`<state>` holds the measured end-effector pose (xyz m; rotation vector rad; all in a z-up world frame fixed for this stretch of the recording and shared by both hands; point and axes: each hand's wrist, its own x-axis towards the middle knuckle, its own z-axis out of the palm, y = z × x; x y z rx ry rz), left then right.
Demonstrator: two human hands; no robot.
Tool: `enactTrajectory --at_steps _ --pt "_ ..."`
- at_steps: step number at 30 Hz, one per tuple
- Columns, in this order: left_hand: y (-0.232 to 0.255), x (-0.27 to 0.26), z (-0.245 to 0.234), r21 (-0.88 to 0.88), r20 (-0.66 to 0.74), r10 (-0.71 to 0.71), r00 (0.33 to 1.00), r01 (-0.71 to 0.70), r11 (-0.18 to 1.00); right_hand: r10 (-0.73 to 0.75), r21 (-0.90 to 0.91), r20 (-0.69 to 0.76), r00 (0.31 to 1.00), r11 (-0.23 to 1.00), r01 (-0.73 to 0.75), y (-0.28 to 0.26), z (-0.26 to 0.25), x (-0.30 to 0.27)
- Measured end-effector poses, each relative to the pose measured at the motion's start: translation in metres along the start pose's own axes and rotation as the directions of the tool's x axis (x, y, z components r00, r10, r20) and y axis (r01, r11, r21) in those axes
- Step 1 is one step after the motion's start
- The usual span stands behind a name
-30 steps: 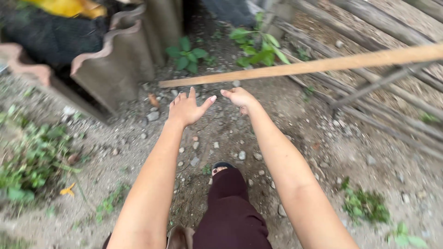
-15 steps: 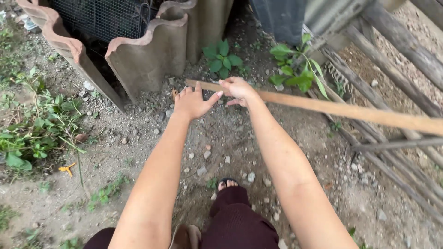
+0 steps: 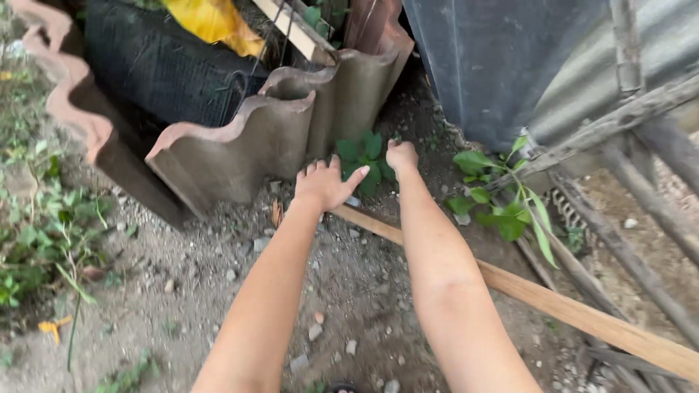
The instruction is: Pulling weeds from the ground by hand and moving garden debris.
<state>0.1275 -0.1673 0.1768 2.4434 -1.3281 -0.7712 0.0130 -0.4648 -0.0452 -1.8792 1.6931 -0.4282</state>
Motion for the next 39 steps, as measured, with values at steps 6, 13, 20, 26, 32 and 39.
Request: enactTrajectory --at_steps 6,13,20,26,32,39 --pt "-0.004 0.016 -0.017 0.037 -0.012 -0.018 1.0 0.018 0.999 0.284 -0.096 0.419 0.862 0.958 -0.269 -0.108 -0.059 -0.101" --pt "-0.009 0.023 -0.007 0.016 -0.002 0.002 1.0 -0.002 1.0 0.213 -0.131 0.439 0.873 0.976 -0.172 -0.02 0.063 -0.079" --pt "-0.018 0.015 -0.002 -0.028 0.005 0.004 1.0 -0.003 1.0 0.111 -0.108 0.373 0.921 0.991 -0.076 0.001 0.108 -0.025" --pt "-0.021 0.007 0.0 -0.031 0.012 -0.002 1.0 0.002 1.0 0.123 -0.056 0.368 0.921 0.992 -0.111 -0.022 0.069 -0.064" --pt "-0.019 -0.002 -0.006 -0.079 0.039 -0.014 0.999 0.017 0.997 0.202 -0.053 0.306 0.93 0.979 -0.195 0.041 0.079 -0.094" --pt "-0.027 0.0 -0.007 -0.054 0.148 -0.058 0.987 0.067 0.996 0.011 0.119 0.458 0.889 0.99 -0.073 -0.039 -0.068 -0.108"
